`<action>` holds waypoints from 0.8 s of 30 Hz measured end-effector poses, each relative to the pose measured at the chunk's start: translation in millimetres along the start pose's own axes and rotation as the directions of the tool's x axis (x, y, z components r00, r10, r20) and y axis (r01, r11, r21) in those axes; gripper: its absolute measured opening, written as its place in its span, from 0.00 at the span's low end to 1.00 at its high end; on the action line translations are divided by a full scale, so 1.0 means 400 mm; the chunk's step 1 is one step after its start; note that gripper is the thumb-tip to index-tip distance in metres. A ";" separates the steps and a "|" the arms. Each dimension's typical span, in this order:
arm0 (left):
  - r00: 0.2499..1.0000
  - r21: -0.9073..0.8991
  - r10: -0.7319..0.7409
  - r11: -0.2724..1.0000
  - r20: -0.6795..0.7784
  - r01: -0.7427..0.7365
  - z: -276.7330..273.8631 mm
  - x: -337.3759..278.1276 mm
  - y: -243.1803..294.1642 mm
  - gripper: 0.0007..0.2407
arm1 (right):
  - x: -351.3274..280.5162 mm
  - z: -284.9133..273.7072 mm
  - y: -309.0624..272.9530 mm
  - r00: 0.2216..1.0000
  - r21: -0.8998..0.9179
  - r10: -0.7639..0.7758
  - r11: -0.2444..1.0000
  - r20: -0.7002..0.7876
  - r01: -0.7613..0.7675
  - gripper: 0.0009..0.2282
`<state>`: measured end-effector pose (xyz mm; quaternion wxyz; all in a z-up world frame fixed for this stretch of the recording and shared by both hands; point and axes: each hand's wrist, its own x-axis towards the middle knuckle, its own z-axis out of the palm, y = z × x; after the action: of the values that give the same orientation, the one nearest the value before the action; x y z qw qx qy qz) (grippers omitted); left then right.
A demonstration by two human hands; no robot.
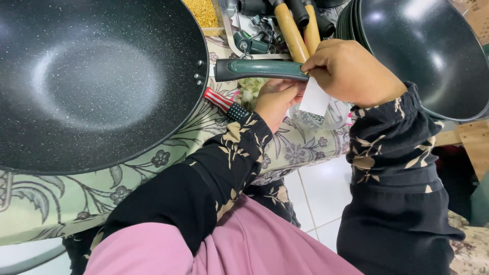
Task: The person assembles a handle onto a wok using a screwdriver, attaches a label, and then wipes the interior of the pan with a cloth.
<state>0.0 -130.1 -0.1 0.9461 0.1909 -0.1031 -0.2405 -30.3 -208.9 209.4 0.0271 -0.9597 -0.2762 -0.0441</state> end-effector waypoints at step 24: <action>0.992 0.220 0.063 0.975 -0.114 -0.037 0.005 0.025 -0.023 0.10 | -0.029 0.022 -0.003 0.993 0.056 0.111 0.992 -0.028 -0.109 0.09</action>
<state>4.2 -143.1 -0.8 0.9298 0.3046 -0.0766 -0.1922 -40.1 -213.5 199.7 0.0598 -0.9716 -0.2236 -0.0498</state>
